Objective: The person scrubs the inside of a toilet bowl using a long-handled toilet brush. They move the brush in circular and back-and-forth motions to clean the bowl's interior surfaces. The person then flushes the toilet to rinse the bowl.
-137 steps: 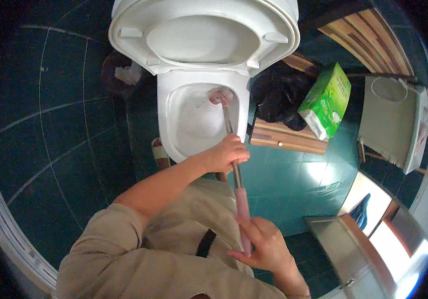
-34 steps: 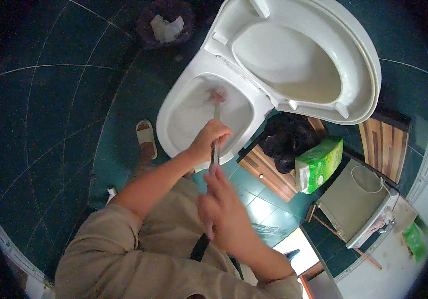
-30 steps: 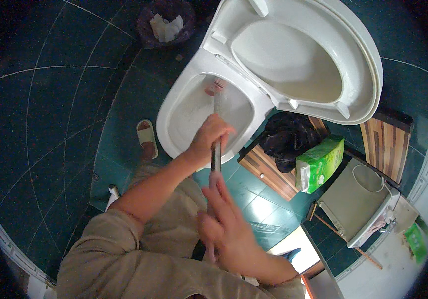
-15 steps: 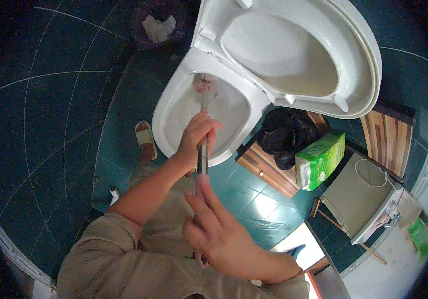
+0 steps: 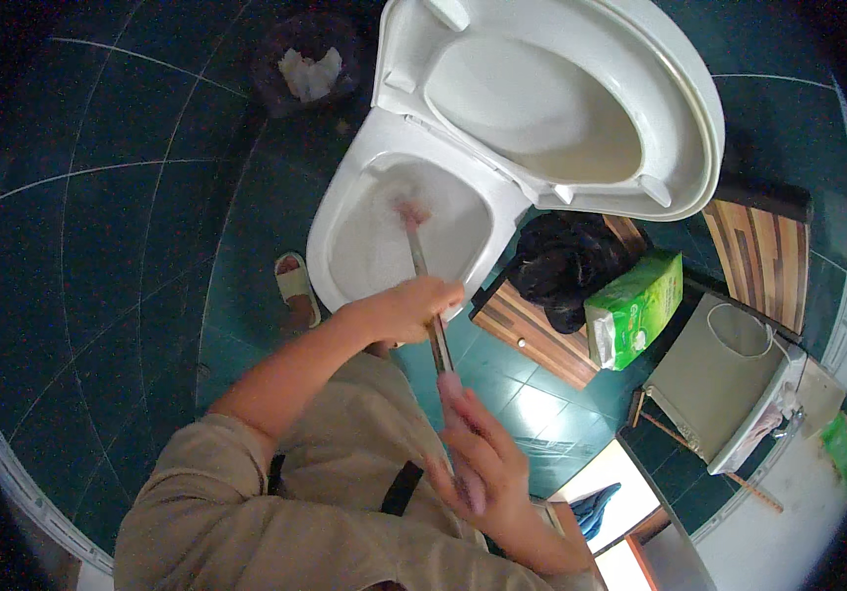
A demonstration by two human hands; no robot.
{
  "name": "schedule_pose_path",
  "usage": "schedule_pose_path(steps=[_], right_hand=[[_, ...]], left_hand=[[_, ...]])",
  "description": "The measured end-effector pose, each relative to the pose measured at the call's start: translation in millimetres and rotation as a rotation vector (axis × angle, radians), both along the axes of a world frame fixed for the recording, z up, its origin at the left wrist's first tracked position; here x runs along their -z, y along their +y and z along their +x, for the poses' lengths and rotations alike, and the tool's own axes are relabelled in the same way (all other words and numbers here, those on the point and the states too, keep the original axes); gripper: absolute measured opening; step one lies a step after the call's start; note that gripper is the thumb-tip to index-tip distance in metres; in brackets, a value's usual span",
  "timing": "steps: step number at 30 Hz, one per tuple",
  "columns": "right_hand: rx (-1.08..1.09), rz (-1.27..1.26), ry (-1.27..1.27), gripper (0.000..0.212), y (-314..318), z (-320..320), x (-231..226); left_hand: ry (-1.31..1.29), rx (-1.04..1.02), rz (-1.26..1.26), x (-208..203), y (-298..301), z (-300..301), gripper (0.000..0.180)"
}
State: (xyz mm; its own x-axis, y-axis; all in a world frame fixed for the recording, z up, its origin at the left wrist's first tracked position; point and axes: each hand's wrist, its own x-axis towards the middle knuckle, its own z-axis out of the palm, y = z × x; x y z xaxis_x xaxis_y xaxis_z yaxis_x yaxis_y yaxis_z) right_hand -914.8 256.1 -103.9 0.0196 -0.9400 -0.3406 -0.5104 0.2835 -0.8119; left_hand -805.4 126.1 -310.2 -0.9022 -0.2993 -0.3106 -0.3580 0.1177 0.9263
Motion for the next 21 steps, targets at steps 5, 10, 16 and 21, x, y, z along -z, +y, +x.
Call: schedule_pose_path(steps=[5,10,16,21], right_hand=[[0.451,0.205,-0.256,0.033,88.7,-29.1,-18.6],[1.15,0.545,-0.629,0.048,133.6,-28.6,-15.7],[0.754,0.987,-0.635,0.051,203.0,-22.7,17.4],[0.581,1.035,-0.521,0.05,189.8,26.9,103.4]], left_hand=[[0.227,0.162,0.157,-7.0,33.1,-3.0,0.034],[0.32,0.25,-0.18,27.6,98.2,16.4,0.031],[0.164,0.43,-0.275,62.9,140.3,41.4,0.019],[0.044,0.592,-0.44,95.5,138.1,48.4,0.011]])
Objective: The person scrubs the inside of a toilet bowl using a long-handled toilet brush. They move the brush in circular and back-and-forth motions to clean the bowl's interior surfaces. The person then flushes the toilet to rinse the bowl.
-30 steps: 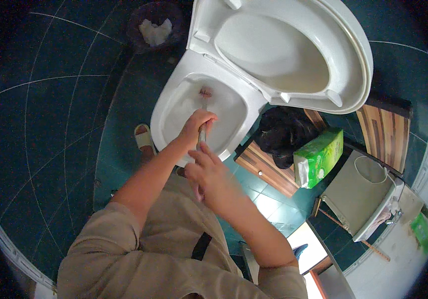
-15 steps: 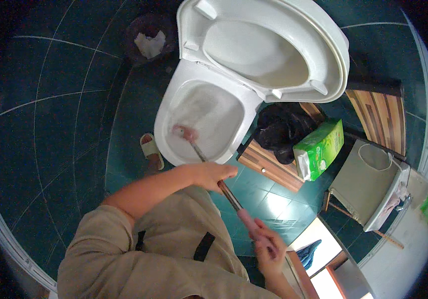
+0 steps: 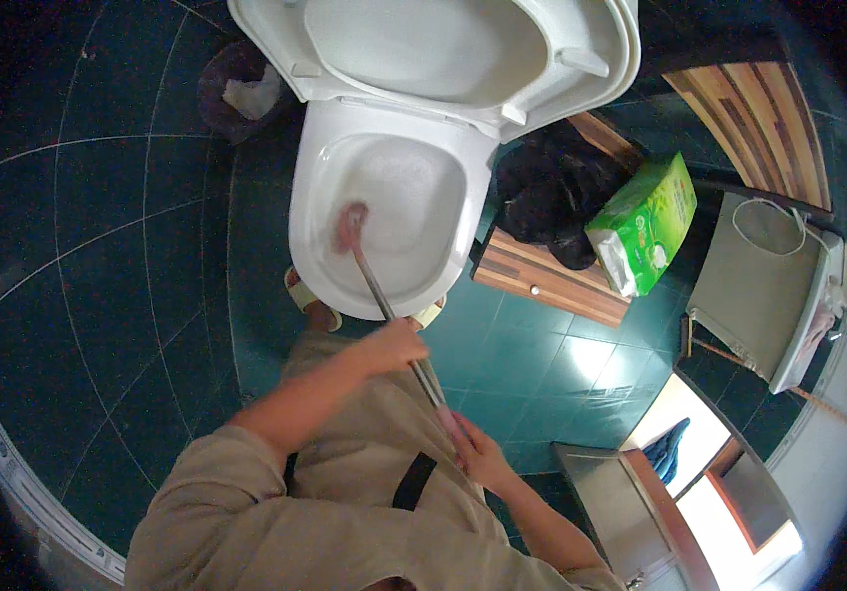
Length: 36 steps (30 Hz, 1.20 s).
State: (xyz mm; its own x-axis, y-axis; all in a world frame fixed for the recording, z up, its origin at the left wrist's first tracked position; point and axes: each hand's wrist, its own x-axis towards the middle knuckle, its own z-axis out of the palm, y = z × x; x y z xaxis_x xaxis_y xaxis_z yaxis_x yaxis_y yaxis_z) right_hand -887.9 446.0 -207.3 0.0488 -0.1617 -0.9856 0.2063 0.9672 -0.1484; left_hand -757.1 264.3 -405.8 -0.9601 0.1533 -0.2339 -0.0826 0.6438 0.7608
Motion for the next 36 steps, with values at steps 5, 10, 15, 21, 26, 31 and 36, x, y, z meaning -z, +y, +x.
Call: schedule_pose_path(steps=[5,10,15,21,26,31,36], right_hand=[[-0.116,-0.316,0.308,0.047,-4.5,23.0,83.9],[-0.275,-0.406,0.368,0.044,36.3,9.5,50.9],[-0.354,-0.518,0.393,0.044,26.8,-12.4,21.7],[-0.257,-0.435,0.461,0.047,-14.3,26.7,60.2],[0.279,-0.199,-0.127,0.051,9.7,46.2,-2.5],[0.719,-0.104,-0.344,0.052,-9.1,98.7,34.2],[0.552,-0.236,-0.115,0.049,-23.4,118.9,74.2]], left_hand=[[0.088,-0.115,-0.087,48.7,-47.0,-13.6,0.009],[0.049,-0.131,-0.012,27.4,-0.4,-16.4,0.003],[0.021,-0.23,0.094,4.7,20.6,-8.0,0.014],[0.31,-0.235,-0.086,-6.6,-1.1,-19.2,0.017],[0.103,-0.079,0.056,-55.1,43.4,38.4,0.017],[-0.006,0.125,-0.045,-34.5,12.8,55.3,0.013],[-0.057,0.221,-0.02,-11.4,-21.8,41.3,0.018]])
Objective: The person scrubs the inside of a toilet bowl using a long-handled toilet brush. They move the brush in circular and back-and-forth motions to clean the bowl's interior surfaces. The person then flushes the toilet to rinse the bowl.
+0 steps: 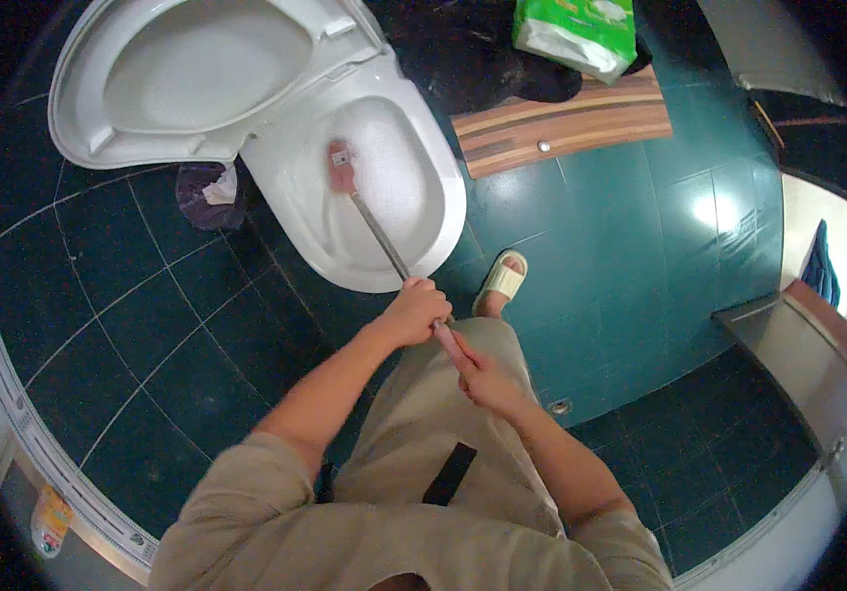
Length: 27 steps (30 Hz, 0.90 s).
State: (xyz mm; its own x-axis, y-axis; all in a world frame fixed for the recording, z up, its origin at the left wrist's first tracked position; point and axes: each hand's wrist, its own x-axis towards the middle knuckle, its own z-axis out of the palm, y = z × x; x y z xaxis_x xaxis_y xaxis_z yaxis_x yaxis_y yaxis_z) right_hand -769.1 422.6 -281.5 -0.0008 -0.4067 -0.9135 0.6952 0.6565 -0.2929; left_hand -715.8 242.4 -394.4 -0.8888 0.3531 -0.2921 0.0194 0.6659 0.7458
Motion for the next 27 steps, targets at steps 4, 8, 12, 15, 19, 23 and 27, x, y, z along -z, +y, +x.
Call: schedule_pose_path(steps=[4,8,12,15,19,23,27], right_hand=[[-0.093,0.011,-0.011,0.045,29.9,6.4,-47.4],[-0.213,-0.279,0.689,0.048,42.7,37.9,2.6],[-0.138,-0.04,0.304,0.048,7.3,23.3,21.5],[-0.086,-0.031,0.195,0.046,15.9,29.6,4.4],[-0.068,-0.155,0.313,0.045,65.8,66.2,-17.4],[-0.126,-0.068,0.254,0.043,4.1,14.0,-12.3],[-0.179,-0.055,0.281,0.043,16.2,15.6,6.9]], left_hand=[[0.048,-0.004,-0.006,-29.5,51.0,36.8,0.016],[0.02,0.025,-0.065,-22.6,45.2,33.8,0.014],[-0.067,0.077,0.007,7.9,-8.5,-0.9,0.013],[-0.011,0.059,-0.058,-4.4,16.0,16.1,0.013],[-0.003,0.066,-0.049,-38.1,51.0,49.0,0.015],[-0.305,0.199,-0.147,-5.3,9.6,2.1,0.016],[-0.041,0.08,-0.023,3.6,6.6,1.3,0.015]])
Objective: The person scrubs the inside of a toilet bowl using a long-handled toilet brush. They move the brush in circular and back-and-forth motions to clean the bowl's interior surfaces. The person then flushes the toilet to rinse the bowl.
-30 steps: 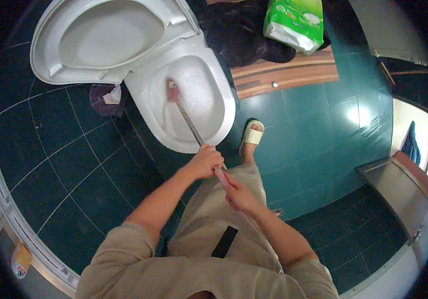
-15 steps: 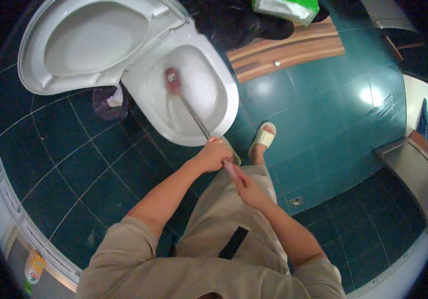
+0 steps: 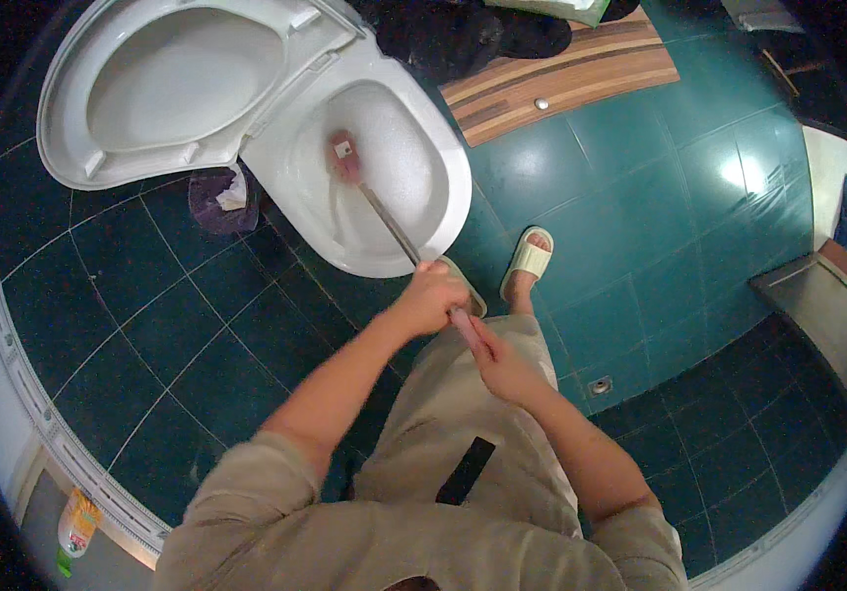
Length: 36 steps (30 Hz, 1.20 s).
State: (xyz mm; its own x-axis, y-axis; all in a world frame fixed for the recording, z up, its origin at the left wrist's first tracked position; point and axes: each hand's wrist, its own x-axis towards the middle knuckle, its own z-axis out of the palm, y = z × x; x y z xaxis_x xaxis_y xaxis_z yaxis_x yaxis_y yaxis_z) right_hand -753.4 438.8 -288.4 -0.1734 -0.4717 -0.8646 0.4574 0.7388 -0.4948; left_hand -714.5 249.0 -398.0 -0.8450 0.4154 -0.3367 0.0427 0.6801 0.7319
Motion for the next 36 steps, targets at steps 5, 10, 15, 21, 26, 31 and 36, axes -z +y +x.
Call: schedule_pose_path(steps=[5,10,15,21,26,31,36], right_hand=[[-0.003,-0.302,0.365,0.045,44.9,33.7,-26.8],[0.085,-0.056,0.062,0.045,-6.4,12.8,8.3],[0.035,-0.02,-0.081,0.047,-12.0,9.0,-32.4],[0.507,-0.066,-0.793,0.047,-23.3,11.8,-59.6],[0.84,-0.096,-1.045,0.045,-84.8,17.7,-53.1],[1.073,-0.446,-1.753,0.032,-80.6,34.8,-26.0],[1.171,-0.483,-1.794,0.04,-91.3,47.0,-35.9]], left_hand=[[0.005,-0.068,0.04,-56.7,55.2,45.1,0.013],[-0.032,0.035,0.043,12.4,-24.6,-4.2,0.015],[0.063,0.019,-0.061,-29.8,0.4,17.8,0.014],[0.112,-0.042,-0.005,-72.7,-25.4,25.9,0.017],[0.311,-0.269,0.115,-47.3,-81.4,12.2,0.022],[0.25,-0.065,0.15,-61.1,-101.8,-19.9,0.028],[0.167,0.051,0.151,-77.3,-107.8,-17.6,0.029]])
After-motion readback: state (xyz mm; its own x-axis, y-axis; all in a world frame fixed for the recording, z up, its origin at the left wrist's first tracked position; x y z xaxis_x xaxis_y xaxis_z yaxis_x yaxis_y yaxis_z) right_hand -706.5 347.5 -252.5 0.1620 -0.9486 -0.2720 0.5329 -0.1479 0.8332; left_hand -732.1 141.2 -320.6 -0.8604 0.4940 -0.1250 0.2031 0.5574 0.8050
